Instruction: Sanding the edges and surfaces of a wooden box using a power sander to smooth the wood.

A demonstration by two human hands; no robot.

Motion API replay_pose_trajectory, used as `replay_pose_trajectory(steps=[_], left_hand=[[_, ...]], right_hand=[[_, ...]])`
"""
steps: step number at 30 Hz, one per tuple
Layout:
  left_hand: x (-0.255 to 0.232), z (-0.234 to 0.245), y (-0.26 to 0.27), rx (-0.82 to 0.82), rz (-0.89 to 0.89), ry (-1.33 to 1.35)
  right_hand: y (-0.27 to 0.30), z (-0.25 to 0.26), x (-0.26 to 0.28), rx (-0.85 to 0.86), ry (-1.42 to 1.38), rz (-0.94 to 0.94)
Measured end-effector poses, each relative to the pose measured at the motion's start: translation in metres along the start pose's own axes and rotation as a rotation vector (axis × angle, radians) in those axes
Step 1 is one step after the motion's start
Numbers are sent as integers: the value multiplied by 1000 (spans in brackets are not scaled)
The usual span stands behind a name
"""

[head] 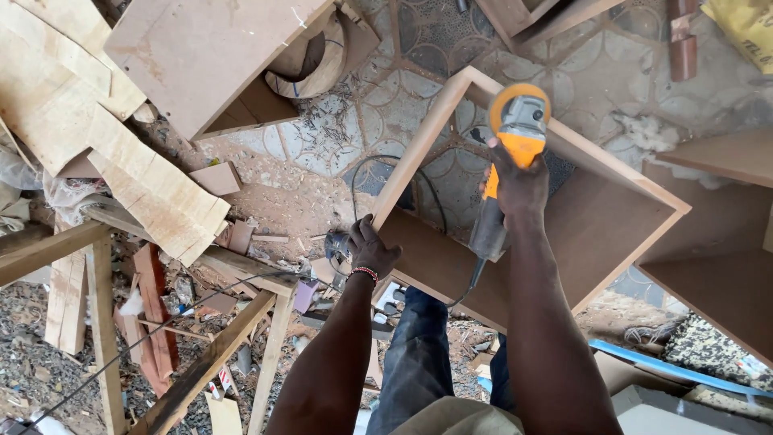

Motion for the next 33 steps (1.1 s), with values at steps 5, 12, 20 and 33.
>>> replay_pose_trajectory(steps=[5, 12, 20, 33], left_hand=[[3, -6, -2, -5, 14, 5], [5, -8, -1, 17, 75, 12], [-8, 6, 3, 6, 66, 5], [-14, 13, 6, 43, 80, -1]], right_hand=[[-9, 40, -26, -62, 12, 2], [-28, 100, -39, -157, -91, -88], [-34, 174, -70, -304, 16, -74], [-40, 66, -77, -169, -184, -57]])
Point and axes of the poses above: each hand's wrist, its own y-axis away from the middle knuckle, its own z-axis out of the back of the hand, x = y × z, the point moved 2 cm from there along -y, towards the middle knuckle, and after that the axes turned 13 degrees about -x, right-handed, at the moved point
